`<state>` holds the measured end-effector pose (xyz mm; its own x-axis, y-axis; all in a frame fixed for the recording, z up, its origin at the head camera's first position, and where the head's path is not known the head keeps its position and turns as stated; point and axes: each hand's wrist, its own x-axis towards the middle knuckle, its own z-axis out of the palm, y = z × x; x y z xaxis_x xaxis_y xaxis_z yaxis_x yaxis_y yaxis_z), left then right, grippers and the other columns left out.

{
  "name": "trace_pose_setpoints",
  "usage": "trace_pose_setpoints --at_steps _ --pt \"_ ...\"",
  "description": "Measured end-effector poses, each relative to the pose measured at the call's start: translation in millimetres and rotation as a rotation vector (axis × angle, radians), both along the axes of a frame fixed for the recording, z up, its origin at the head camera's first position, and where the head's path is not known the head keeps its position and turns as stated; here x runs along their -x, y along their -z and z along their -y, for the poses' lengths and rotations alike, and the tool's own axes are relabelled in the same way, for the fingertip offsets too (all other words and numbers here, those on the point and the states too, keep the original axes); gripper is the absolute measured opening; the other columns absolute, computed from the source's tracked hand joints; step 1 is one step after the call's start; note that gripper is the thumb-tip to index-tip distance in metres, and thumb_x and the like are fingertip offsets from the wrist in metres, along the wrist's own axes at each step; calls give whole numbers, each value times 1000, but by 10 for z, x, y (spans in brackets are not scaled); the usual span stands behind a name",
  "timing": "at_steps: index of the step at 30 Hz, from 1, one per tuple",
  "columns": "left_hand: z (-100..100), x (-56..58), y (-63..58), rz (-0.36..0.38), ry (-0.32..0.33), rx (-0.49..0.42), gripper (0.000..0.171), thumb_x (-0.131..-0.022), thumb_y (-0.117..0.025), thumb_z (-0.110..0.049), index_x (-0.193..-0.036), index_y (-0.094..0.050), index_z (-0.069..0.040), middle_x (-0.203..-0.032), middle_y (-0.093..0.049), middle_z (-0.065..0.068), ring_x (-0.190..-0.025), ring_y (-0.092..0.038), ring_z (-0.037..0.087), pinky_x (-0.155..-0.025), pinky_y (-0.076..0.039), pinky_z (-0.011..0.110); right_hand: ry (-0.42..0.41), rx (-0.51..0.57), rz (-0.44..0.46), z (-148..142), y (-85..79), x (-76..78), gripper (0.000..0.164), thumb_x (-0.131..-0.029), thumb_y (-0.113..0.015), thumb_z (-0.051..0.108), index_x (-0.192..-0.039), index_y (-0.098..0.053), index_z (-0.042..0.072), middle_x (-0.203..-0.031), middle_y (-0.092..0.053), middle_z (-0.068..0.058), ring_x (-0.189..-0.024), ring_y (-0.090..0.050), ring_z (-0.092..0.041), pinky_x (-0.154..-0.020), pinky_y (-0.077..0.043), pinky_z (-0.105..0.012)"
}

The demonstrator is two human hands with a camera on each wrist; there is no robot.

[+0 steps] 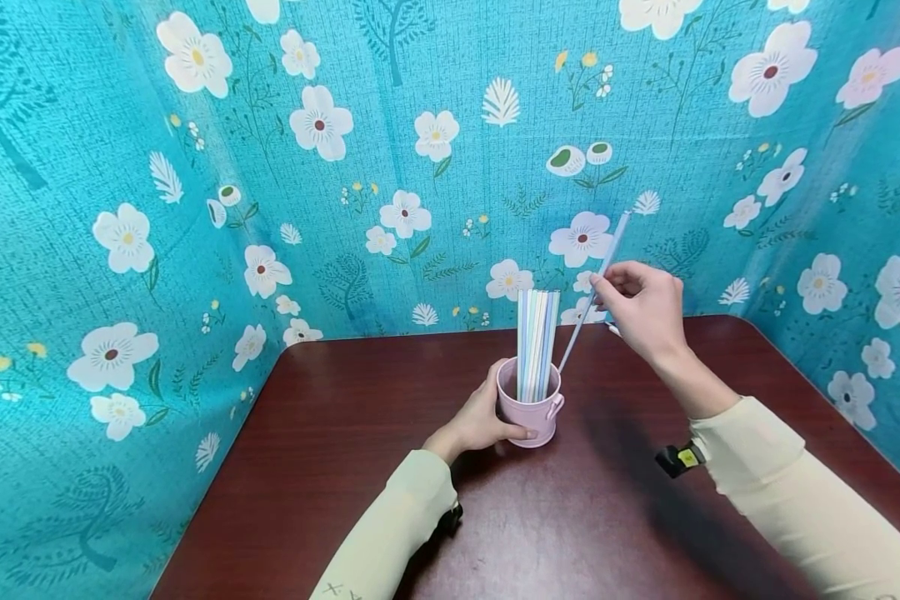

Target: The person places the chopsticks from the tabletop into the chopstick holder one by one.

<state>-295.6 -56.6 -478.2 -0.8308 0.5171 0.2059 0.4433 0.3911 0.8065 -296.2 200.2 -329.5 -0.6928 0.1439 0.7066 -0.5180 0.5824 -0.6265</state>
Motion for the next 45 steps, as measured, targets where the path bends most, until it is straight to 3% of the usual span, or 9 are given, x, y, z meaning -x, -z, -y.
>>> trace_pose_setpoints --at_steps 11,15,21,23,28,31,39,45 --pt "-1 18 18 13 10 -11 116 -70 -97 -16 -157 -21 -28 -146 -51 -1 -131 -52 20 -113 -38 37 14 -29 20 87 140 20 15 -92 -77 18 -87 -77 4 -73 -73 -9 -60 -60 4 -62 -42 -17" --pt "3 10 7 4 12 -14 115 -70 -96 -17 -157 -22 -27 -146 -51 1 -131 -52 20 -113 -38 37 -35 -24 48 143 220 18 14 -93 -76 17 -88 -76 4 -72 -73 -9 -58 -64 -2 -58 -44 -16" --pt "-1 -3 22 14 9 -15 116 -70 -97 -17 -158 -21 -28 -146 -51 0 -132 -52 20 -113 -38 36 -97 -29 107 212 346 8 14 -94 -76 15 -89 -75 2 -72 -73 -10 -55 -65 0 -54 -49 -16" --pt "-4 -1 32 19 5 -14 117 -70 -97 -17 -158 -21 -28 -146 -51 -1 -132 -52 19 -113 -38 35 -112 -30 127 220 377 6 14 -94 -76 14 -89 -75 1 -73 -73 -11 -57 -68 -7 -54 -50 -16" --pt "-2 -156 -208 23 24 -55 112 -71 -93 -2 -157 -22 -14 -147 -50 11 -133 -51 33 -113 -38 39 -145 -25 173 235 416 7 9 -92 -77 9 -90 -75 0 -76 -74 -13 -63 -73 -28 -53 -52 -18" --pt "4 -209 -310 34 34 -78 110 -71 -90 3 -157 -22 -7 -147 -49 16 -133 -50 39 -113 -37 43 -151 -35 199 252 442 16 9 -91 -78 8 -91 -75 0 -76 -74 -13 -63 -73 -27 -54 -53 -18" --pt "-2 -26 -7 12 8 -42 116 -70 -95 -10 -158 -21 -23 -147 -50 4 -132 -52 23 -114 -37 39 -184 -60 288 315 559 20 9 -91 -77 8 -92 -74 0 -80 -74 -14 -67 -74 -30 -56 -55 -21" --pt "13 16 28 7 14 -36 118 -69 -97 -14 -158 -21 -26 -147 -50 1 -133 -52 19 -113 -38 37 -211 -62 324 347 589 27 9 -91 -77 5 -89 -72 -2 -78 -73 -16 -69 -74 -36 -55 -56 -22"
